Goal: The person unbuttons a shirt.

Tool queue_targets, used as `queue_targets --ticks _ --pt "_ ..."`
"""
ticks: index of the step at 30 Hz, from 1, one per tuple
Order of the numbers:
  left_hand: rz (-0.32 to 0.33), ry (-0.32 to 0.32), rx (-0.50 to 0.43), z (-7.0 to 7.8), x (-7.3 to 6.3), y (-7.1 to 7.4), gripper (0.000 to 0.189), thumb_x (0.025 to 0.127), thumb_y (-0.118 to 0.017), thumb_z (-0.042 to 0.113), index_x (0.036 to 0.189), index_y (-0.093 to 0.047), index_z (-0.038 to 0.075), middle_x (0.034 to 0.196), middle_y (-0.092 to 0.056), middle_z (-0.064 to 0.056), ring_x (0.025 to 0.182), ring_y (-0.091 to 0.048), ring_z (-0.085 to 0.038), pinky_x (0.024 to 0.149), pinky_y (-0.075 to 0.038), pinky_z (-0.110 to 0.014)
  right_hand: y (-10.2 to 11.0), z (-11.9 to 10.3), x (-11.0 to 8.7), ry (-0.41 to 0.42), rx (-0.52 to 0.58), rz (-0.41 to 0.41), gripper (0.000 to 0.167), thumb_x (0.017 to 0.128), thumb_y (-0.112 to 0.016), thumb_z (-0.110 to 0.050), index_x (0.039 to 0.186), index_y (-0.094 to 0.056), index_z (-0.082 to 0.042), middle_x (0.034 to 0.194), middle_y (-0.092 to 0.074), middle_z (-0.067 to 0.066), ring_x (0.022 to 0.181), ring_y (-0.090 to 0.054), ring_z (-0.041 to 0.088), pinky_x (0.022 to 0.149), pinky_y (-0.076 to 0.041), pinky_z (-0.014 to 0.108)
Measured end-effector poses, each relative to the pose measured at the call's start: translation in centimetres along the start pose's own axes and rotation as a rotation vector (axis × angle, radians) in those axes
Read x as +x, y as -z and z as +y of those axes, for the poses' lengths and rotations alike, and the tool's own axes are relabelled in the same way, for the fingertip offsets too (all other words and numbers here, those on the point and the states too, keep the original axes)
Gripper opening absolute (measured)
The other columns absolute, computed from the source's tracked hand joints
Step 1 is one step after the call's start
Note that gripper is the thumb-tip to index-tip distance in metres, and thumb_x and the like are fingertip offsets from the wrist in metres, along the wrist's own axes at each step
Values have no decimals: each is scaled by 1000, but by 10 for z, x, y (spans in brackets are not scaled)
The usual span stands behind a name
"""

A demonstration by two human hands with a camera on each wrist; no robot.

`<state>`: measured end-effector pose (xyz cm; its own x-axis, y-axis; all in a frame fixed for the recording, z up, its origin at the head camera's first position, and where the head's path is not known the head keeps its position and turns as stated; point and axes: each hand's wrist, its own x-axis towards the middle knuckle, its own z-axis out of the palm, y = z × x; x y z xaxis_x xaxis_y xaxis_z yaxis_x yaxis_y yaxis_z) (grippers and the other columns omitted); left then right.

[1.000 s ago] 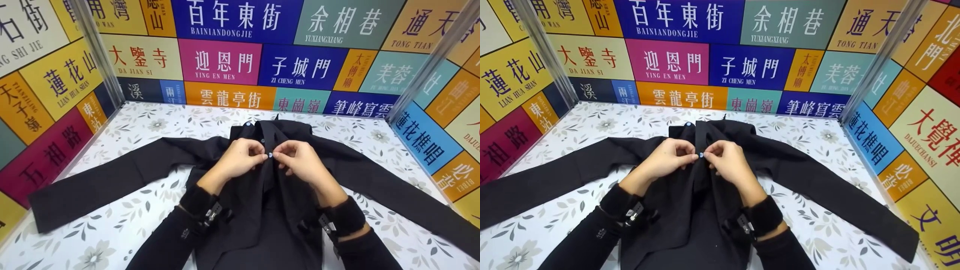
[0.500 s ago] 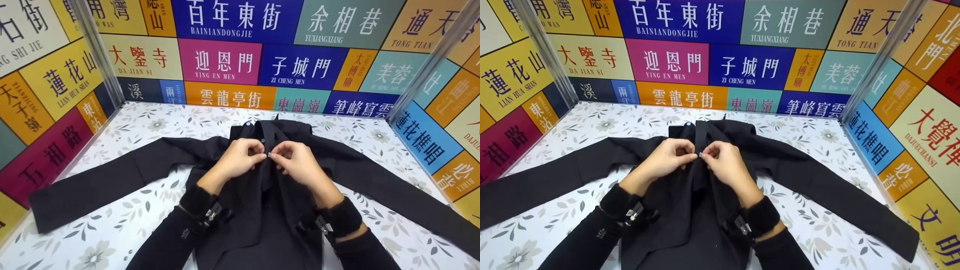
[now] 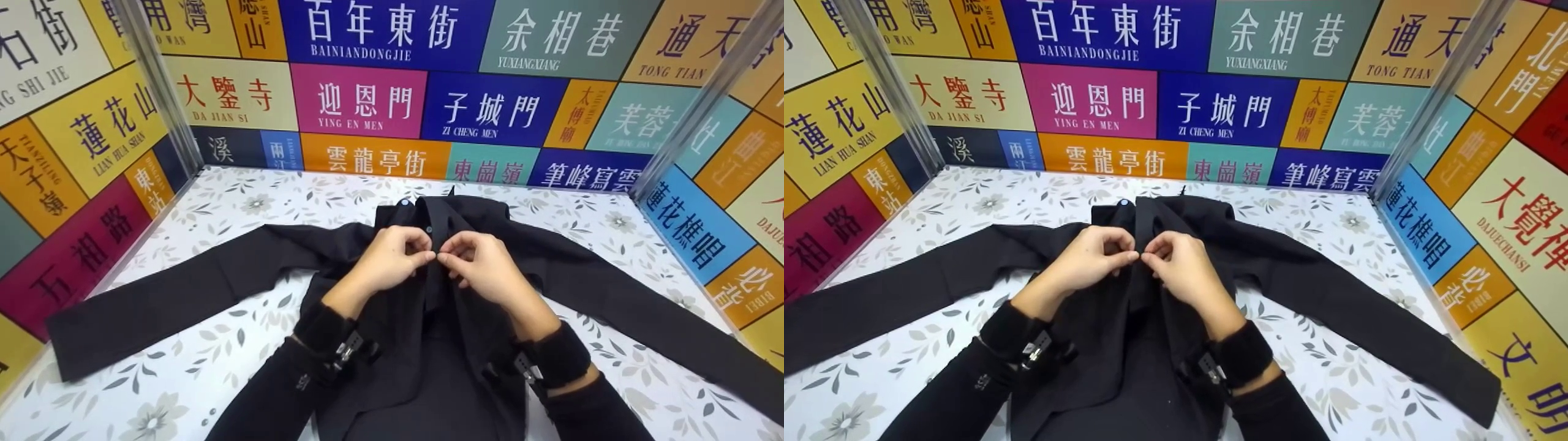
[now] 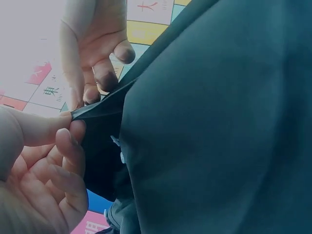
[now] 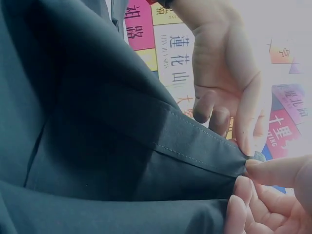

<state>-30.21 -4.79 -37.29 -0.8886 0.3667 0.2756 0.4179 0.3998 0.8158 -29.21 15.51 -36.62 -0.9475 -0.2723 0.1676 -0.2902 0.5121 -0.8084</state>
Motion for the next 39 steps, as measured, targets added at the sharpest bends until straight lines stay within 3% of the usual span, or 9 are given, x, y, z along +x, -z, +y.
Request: queue_targets --ticks 13,16,20,22,24,28,33,36,39 --pt "9 11 -137 5 0 -2 9 100 -74 8 99 -78 0 82 -71 -1 58 -60 -9 57 -53 -22 1 -1 -1 154 -139 92 8 94 -81 -7 96 -76 -1 81 -74 6 64 -65 10 54 -54 22" --pt "-26 62 83 9 -2 -1 23 99 -78 28 93 -78 7 83 -73 -2 63 -64 -14 61 -55 -28 5 -1 -1 152 -170 96 6 95 -79 -6 94 -75 -2 80 -73 5 63 -64 10 57 -53 22" --pt "-179 186 625 16 -8 -11 56 84 -83 65 98 -78 11 103 -77 -8 91 -74 -25 78 -60 -42 12 0 0 106 -209 91 6 93 -75 -5 91 -70 -4 74 -70 4 62 -62 10 59 -51 23" --pt "-259 198 822 9 -8 -22 62 79 -85 67 106 -79 12 113 -77 -10 101 -74 -30 83 -61 -48 15 0 0 82 -229 91 6 92 -73 -5 89 -68 -5 71 -68 3 61 -63 10 59 -49 23" --pt "-312 187 898 8 -9 -23 57 81 -87 57 113 -78 10 118 -76 -12 106 -74 -32 85 -61 -51 16 0 0 71 -231 100 5 90 -71 -4 89 -66 -6 70 -67 2 61 -63 10 59 -49 23" --pt "-332 119 861 14 -14 0 34 85 -89 44 95 -78 14 110 -76 -12 104 -73 -33 86 -60 -54 17 -4 0 91 -235 162 5 88 -71 -4 91 -67 -5 76 -69 4 68 -65 14 65 -50 26" --pt "-353 46 748 42 -38 38 32 93 -82 41 78 -71 16 92 -72 -9 104 -70 -33 90 -56 -55 25 -18 -7 143 -239 214 8 88 -72 -2 96 -72 -4 85 -73 6 73 -63 16 69 -50 24" --pt "-385 -20 710 53 -57 44 28 101 -74 37 83 -71 17 86 -71 -5 101 -71 -32 89 -57 -54 31 -30 -24 213 -223 160 12 88 -72 1 98 -73 -5 83 -72 4 71 -63 14 67 -51 23" --pt "-480 -97 679 59 -74 40 27 107 -65 33 86 -69 17 82 -69 -1 90 -73 -29 83 -58 -50 30 -38 -48 295 -260 28 16 86 -73 2 97 -73 -10 79 -69 -4 69 -63 10 64 -54 26"
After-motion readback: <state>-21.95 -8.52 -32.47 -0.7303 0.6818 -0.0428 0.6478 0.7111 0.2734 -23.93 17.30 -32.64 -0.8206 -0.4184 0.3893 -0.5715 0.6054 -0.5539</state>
